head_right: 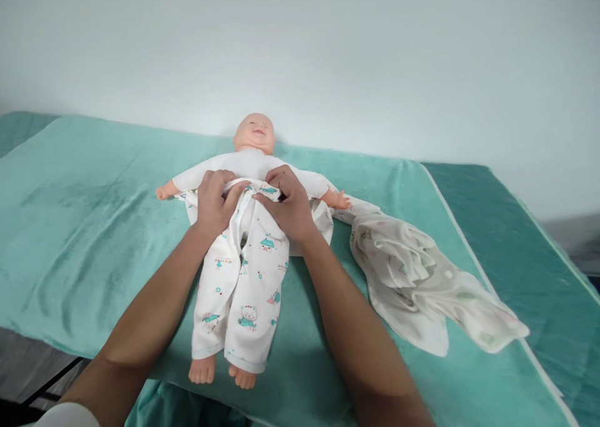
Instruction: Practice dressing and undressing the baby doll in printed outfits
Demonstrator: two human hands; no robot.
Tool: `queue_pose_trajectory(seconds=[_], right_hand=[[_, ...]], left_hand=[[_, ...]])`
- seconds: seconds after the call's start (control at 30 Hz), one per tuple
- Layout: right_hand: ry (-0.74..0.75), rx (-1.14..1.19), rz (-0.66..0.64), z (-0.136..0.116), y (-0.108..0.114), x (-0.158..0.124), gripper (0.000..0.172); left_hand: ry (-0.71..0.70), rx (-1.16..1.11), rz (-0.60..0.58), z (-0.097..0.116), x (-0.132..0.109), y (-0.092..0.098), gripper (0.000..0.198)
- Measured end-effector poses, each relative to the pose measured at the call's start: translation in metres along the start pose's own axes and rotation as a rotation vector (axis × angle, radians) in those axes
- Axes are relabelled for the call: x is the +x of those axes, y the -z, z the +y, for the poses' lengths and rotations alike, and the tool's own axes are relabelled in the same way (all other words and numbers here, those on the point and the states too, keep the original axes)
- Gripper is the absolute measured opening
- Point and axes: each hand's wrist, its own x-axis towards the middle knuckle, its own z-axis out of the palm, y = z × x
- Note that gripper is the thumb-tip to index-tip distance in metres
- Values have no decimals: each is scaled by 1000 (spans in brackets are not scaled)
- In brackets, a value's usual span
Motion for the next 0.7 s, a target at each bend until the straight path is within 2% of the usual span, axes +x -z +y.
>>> queue_pose_trajectory(seconds=[0.2, 0.4, 0.53, 0.7], right_hand=[[-12, -132, 12, 4, 6, 0, 41], [-201, -278, -108, 10, 19, -8, 55], [-349, -244, -213, 10, 28, -15, 57], [-400, -270, -350, 8, 42, -24, 52]], left_hand=[[82, -11, -10, -3, 0, 0, 45], [166, -72, -27, -7, -2, 9, 54], [249, -82, -23, -12, -13, 17, 58], [324, -117, -51, -21, -34, 29, 56]])
